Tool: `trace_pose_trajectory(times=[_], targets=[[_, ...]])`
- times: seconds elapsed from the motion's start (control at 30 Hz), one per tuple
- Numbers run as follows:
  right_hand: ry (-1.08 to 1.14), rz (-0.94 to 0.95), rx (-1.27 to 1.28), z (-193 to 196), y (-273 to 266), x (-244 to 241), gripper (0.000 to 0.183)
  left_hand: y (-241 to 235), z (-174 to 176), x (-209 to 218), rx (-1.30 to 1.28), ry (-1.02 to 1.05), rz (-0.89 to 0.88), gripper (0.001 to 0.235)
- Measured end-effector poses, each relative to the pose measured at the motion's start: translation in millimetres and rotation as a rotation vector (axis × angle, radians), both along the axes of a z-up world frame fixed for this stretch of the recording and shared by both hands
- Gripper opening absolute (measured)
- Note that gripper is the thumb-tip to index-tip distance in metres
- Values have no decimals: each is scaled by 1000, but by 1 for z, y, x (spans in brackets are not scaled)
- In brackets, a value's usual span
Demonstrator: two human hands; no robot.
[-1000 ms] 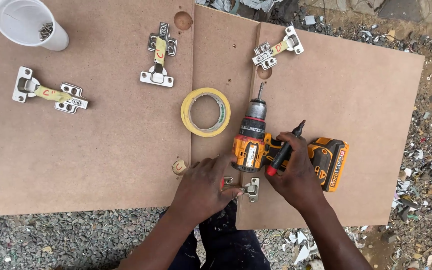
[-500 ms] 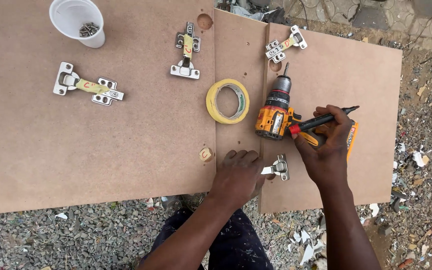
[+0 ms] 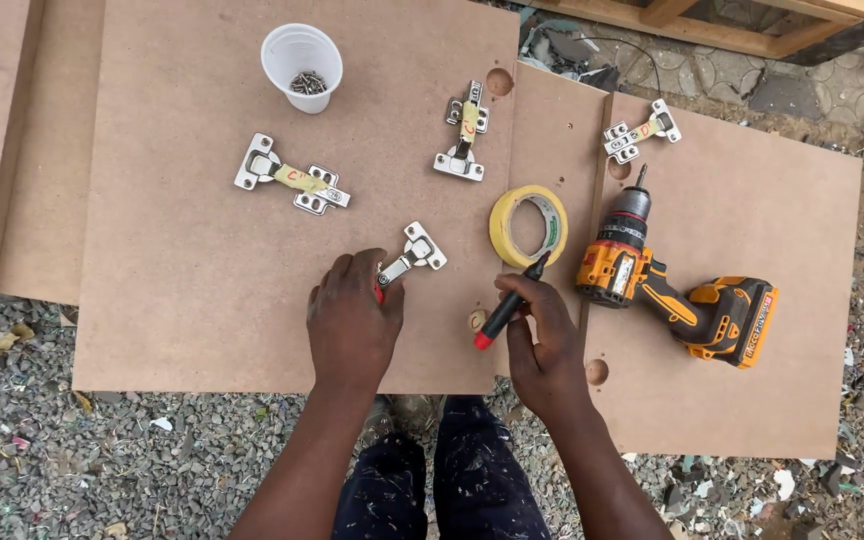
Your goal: The person uses a cordless drill to screw hinges onto a particle board. They then apply masking tape to the hinges and mark them with a red marker. The person repeats this process for multiple hinges and also marks a small wooden block.
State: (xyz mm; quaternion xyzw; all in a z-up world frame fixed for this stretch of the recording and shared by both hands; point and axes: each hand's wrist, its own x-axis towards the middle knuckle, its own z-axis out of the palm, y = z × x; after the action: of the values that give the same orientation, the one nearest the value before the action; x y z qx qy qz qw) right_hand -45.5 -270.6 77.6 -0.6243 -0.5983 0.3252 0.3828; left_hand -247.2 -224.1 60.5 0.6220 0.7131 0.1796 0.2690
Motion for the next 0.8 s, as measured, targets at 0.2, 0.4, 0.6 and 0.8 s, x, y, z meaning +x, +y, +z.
trace_pose_trajectory(times=[0.2, 0.4, 0.6, 0.8], targets=[[199, 51, -156, -21, 5, -22, 30, -18, 18, 8, -117, -639, 400, 26], [204, 109, -136, -14, -3, -31, 43, -18, 4, -2, -260, -1620, 890, 26], [24, 195, -85, 26, -14, -46, 35, -17, -4, -3, -149, -1900, 844, 45], [12, 207, -84, 20, -10, -61, 37, -19, 15, 7, -234, -1849, 765, 49]])
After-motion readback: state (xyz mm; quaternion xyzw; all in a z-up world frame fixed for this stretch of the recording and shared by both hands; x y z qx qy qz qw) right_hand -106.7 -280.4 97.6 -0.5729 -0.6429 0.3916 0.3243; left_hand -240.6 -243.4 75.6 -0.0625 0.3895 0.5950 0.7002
